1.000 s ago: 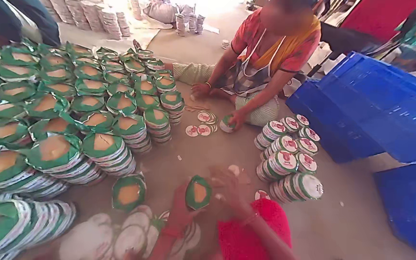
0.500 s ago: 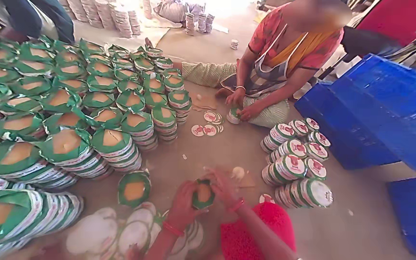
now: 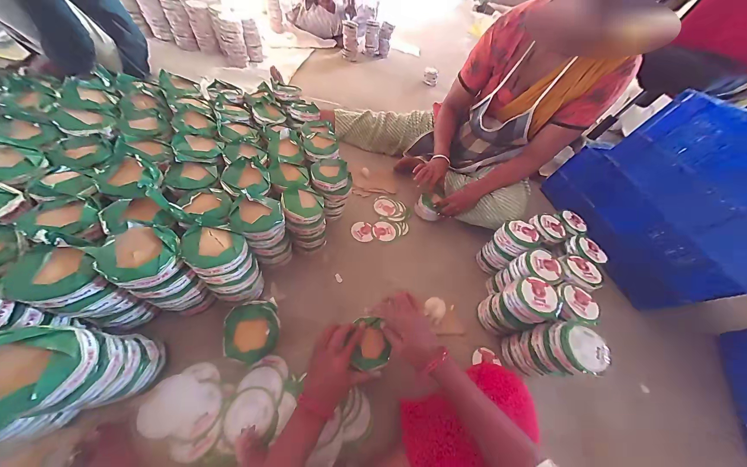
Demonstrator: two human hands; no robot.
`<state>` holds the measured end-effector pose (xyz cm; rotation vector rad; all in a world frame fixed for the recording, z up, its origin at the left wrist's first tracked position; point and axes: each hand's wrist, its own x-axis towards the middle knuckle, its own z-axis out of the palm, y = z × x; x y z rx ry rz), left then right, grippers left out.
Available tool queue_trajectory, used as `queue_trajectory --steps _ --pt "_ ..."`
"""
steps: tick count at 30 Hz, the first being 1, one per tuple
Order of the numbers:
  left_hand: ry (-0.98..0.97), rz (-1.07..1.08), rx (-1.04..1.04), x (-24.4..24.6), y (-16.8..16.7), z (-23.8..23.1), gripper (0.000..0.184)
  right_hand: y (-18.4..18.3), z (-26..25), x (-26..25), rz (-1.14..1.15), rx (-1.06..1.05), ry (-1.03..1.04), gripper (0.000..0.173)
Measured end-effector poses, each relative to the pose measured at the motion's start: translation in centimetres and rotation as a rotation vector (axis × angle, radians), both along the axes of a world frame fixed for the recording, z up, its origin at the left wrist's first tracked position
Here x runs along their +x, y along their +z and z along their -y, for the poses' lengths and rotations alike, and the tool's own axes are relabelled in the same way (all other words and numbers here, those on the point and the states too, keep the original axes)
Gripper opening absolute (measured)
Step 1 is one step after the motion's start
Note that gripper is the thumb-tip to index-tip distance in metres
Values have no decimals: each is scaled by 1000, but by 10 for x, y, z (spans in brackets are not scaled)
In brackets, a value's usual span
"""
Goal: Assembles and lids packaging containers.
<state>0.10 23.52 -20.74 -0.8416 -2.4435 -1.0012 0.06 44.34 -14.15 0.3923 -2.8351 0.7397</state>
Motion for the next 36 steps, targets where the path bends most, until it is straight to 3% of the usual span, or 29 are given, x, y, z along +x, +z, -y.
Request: queue_trajectory --steps 2,4,9,15,18,21,24,27,36 --pt "10 -36 -15 -2 -1 0 85 -1 -1 -1 -14 151 46 37" --pt "18 -55 -22 -3 -3 -1 84 -2 -5 1 -28 164 72 40" --pt "-1 -9 -24 -3 -2 0 84 -16 -29 13 14 -205 40 34" --pt "-7 -26 -39 -4 -3 1 85 -15 -42 39 143 92 59 57" --pt "-33 3 -34 -5 1 3 87 -11 -48 52 128 5 75 57" --pt "-148 158 -57 -12 10 14 90 -16 -50 68 38 34 87 50" --pt "-289 404 -183 -22 34 28 84 -8 -35 87 45 283 77 60" --pt "-358 539 -272 -34 56 29 78 3 -21 97 11 362 90 69" --pt "-316 349 -141 -43 41 33 79 -5 34 103 -162 455 30 73"
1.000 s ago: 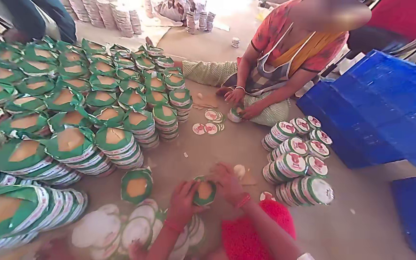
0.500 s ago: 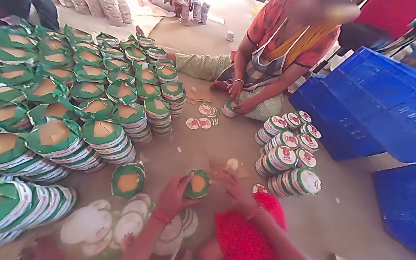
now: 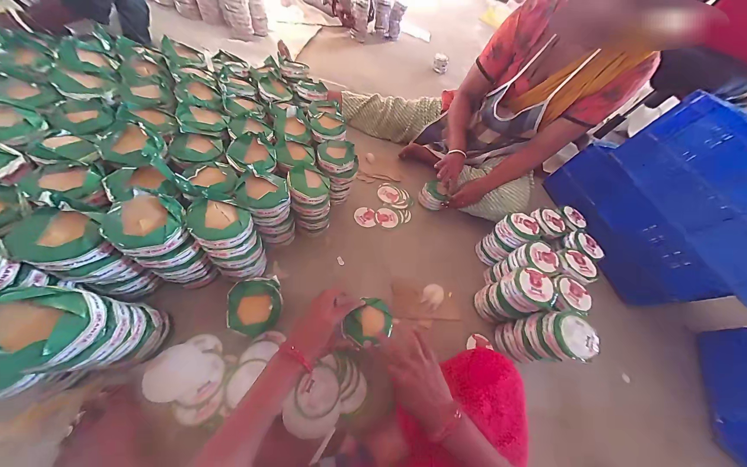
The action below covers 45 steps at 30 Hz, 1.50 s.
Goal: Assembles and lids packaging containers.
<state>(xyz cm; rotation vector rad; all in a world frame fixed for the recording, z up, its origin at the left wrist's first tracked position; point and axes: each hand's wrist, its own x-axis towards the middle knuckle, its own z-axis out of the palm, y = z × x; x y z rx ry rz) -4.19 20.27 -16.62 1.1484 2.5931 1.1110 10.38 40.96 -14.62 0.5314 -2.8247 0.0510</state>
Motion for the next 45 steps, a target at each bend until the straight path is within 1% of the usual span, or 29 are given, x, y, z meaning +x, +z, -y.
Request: queue_trajectory --steps 2,4,6,9,10,14,16,18,20,22,25,27,30,33,36,38,40,42,43,45 --pt "18 -10 12 -1 -3 0 79 1 9 -5 -29 31 1 71" --pt "25 8 14 -3 -4 0 77 1 18 -11 -55 53 28 63" --pt "31 39 17 -5 -4 0 76 6 24 -18 -55 46 54 60" --pt "21 72 40 -6 -5 -1 80 11 25 -35 -74 65 22 48" --pt "21 82 60 -6 -6 -1 81 11 24 -39 -63 79 20 46" --pt "13 157 190 -7 -17 0 84 9 28 -46 -31 51 92 50" --pt "9 164 237 -7 -23 -1 86 21 28 -50 26 -37 32 46" --pt "-2 146 291 -7 -32 -2 86 30 20 -59 2 -108 -88 47" --pt "4 159 305 -3 -33 -1 88 31 10 -71 29 -124 -177 49" --pt "26 198 291 1 -31 0 89 26 6 -79 71 -144 -191 49" --pt "84 278 312 4 -30 0 94 21 13 -85 109 -110 -141 51" --pt "99 253 337 6 -31 -1 96 17 17 -87 44 -55 -73 52" --pt "117 290 283 7 -25 0 100 18 25 -84 4 88 14 49" --pt "148 386 239 5 -19 -1 104 23 30 -74 26 170 126 46" --pt "126 360 252 4 -22 -1 102 24 33 -61 -10 295 233 40" --pt "108 313 234 3 -23 0 103 28 31 -56 -17 321 292 39" --pt "78 265 237 3 -23 1 99 32 29 -46 -6 230 314 36" --pt "28 285 191 -2 -19 7 99 29 36 -29 50 22 301 32" --pt "18 341 115 -6 -11 11 101 24 43 -19 146 -93 273 29" --pt "29 485 -74 -10 14 19 98 17 67 -4 522 -267 138 35"
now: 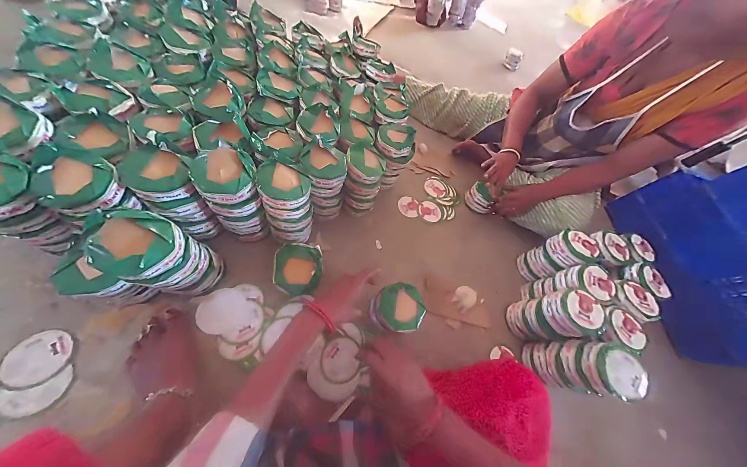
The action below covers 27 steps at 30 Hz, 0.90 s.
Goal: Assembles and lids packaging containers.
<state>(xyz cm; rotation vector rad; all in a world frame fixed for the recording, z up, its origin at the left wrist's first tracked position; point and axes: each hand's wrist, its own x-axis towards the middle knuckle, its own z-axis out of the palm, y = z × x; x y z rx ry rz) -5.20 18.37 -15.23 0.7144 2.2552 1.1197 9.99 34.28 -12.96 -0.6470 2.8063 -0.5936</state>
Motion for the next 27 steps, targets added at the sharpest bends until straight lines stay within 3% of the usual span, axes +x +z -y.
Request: queue_trajectory --steps 2,5,8,10,12,14,16,20,27 --pt "23 69 -109 -3 19 8 91 -20 23 -5 285 -10 -52 50" --pt "62 40 -129 -4 32 19 83 -49 43 -22 285 32 -61 72" --pt "87 22 -85 -5 41 30 75 -37 45 -31 260 73 -98 53" --pt "127 32 -25 -5 44 36 64 -19 39 -33 269 -9 -152 40" --pt "194 49 54 -6 39 39 51 0 23 -41 310 -207 -236 41" --pt "271 56 148 -5 31 38 40 12 1 -52 169 -485 -354 44" --pt "356 89 231 -3 23 28 39 29 -22 -74 90 -612 -528 46" --pt "415 267 242 2 21 -12 42 54 -52 -123 223 -480 -788 52" --pt "448 450 247 6 -1 -42 38 56 -52 -156 446 -2 -767 56"
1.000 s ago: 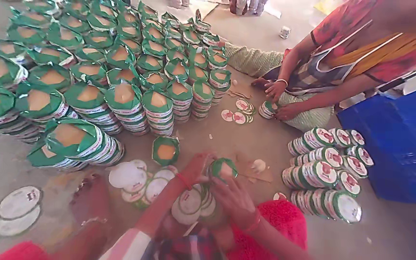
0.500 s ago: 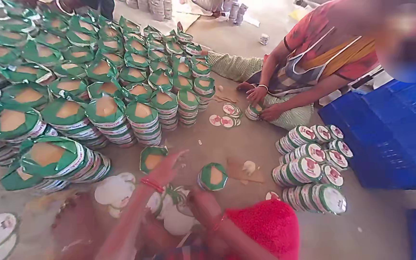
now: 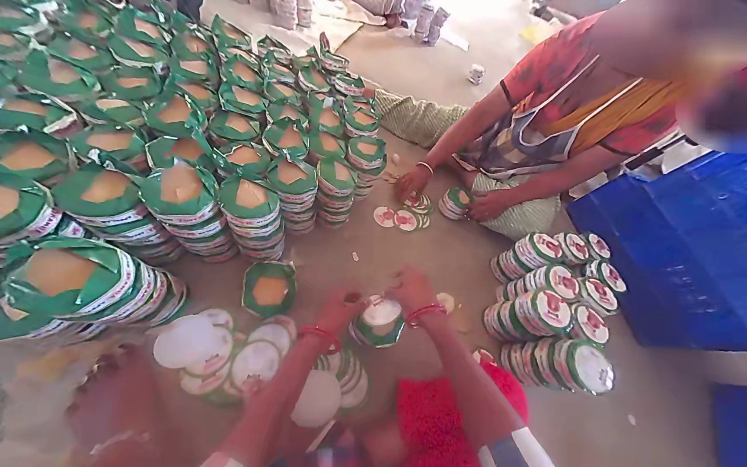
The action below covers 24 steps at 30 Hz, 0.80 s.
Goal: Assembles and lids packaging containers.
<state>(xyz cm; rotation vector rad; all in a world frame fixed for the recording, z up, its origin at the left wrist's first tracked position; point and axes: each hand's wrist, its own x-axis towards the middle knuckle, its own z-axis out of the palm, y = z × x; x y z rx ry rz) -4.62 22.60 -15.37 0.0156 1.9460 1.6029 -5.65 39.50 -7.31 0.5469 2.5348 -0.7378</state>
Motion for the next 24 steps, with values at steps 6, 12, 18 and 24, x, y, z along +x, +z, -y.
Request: queue_trajectory --steps 6,12,18,24 --pt "24 32 0 4 -5 -1 40 -16 -17 5 -17 -29 77 64" --pt "21 14 6 8 -4 -1 39 -41 -20 38 -441 185 413 46" --pt "13 -59 -29 11 -6 1 37 -97 -24 61 -1153 264 682 26" --pt "-4 -183 -104 16 -7 0 35 -93 -20 77 -1031 221 630 33"
